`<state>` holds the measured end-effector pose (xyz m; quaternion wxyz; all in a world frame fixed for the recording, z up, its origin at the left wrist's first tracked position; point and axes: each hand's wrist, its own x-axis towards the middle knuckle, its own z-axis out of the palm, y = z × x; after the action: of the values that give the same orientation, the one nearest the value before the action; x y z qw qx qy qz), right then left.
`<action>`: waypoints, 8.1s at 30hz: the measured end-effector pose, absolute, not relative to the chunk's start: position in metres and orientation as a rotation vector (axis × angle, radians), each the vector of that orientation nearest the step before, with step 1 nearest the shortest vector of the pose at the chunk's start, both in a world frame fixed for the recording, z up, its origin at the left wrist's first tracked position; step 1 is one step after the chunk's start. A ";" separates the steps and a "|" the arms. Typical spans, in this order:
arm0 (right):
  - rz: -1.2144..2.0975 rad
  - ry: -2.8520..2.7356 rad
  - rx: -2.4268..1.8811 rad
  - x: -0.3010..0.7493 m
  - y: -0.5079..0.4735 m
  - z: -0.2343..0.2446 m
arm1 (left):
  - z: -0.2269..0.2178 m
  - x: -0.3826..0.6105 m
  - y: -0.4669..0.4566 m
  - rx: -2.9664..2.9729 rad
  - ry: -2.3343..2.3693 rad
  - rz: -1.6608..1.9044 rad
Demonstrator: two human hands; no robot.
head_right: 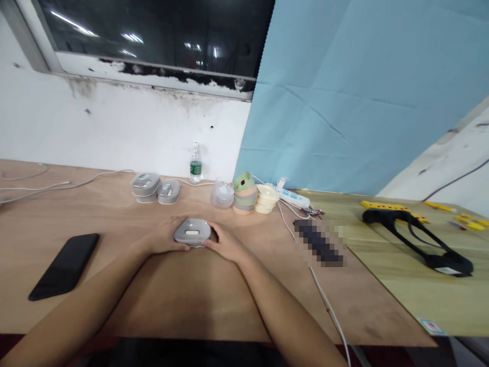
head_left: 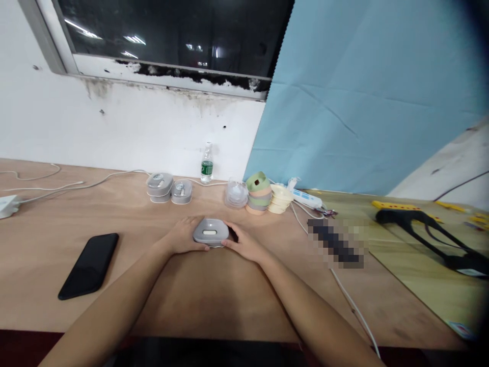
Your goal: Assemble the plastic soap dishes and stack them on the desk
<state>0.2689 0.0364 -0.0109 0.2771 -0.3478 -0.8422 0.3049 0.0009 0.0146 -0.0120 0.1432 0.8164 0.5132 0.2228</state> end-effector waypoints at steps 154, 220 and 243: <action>0.653 -2.198 -1.049 0.251 0.059 -0.035 | -0.001 -0.018 0.043 1.950 2.072 1.593; -0.238 -1.331 -1.591 0.382 0.157 -0.026 | -0.002 0.064 0.046 2.369 1.497 0.731; -0.114 -0.873 -1.520 0.391 0.150 -0.021 | 0.003 0.063 0.042 2.340 1.398 0.782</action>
<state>0.3908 0.1495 -0.0207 0.6385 -0.6660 -0.3824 -0.0498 0.0628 0.0419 0.0031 0.1525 0.8155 0.4871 0.2727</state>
